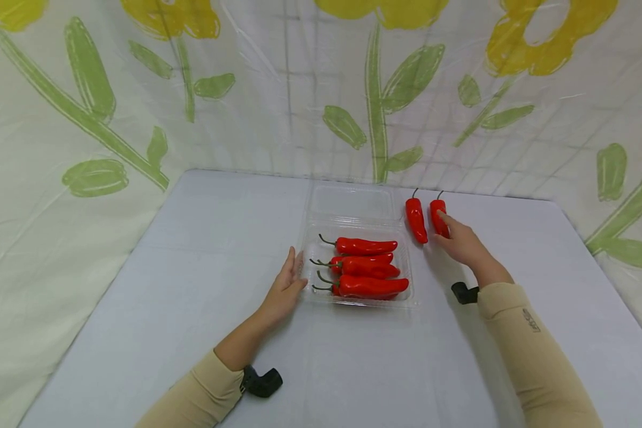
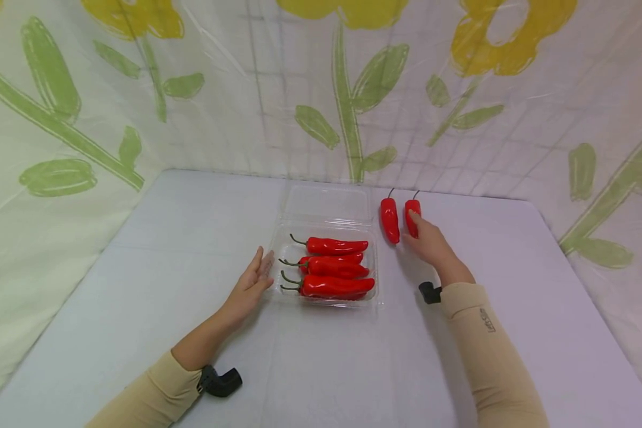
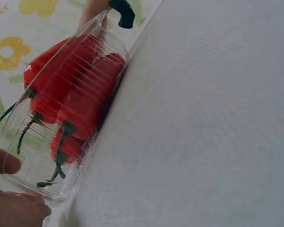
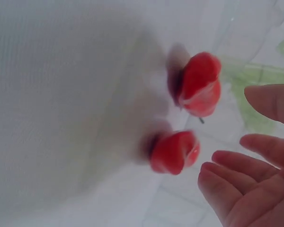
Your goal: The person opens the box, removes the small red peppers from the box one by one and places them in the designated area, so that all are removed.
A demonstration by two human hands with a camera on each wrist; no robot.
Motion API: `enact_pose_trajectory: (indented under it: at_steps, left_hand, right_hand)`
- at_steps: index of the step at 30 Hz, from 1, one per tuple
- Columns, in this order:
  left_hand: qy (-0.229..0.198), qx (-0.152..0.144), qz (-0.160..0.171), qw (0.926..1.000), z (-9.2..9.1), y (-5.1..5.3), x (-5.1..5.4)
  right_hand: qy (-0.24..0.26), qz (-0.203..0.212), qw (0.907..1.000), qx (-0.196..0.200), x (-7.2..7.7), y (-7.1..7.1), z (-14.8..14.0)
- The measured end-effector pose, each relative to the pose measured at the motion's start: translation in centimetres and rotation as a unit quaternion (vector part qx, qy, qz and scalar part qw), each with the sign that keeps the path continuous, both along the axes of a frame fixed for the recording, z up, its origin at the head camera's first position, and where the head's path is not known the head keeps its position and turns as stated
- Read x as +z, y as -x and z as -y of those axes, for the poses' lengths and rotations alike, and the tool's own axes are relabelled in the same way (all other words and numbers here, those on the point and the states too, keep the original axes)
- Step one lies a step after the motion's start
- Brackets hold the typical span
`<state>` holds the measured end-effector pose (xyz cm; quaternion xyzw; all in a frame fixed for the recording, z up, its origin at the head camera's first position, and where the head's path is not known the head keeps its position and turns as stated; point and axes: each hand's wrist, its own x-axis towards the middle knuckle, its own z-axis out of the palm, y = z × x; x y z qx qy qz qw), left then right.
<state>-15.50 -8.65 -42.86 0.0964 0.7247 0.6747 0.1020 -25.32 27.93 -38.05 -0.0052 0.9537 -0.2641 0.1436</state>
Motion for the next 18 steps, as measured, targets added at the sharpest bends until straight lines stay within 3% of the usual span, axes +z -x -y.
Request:
enact_pose_trajectory:
  at_steps: [7, 18]
  left_hand:
    - [0.001, 0.001, 0.004, 1.0000, 0.0, 0.0, -0.1]
    - [-0.001, 0.002, 0.002, 1.0000, 0.0, 0.1, 0.0]
  right_hand:
    - [0.007, -0.019, 0.9991, 0.038, 1.1, -1.0, 1.5]
    - [0.022, -0.034, 0.9978, 0.053, 2.4, -2.6, 3.2]
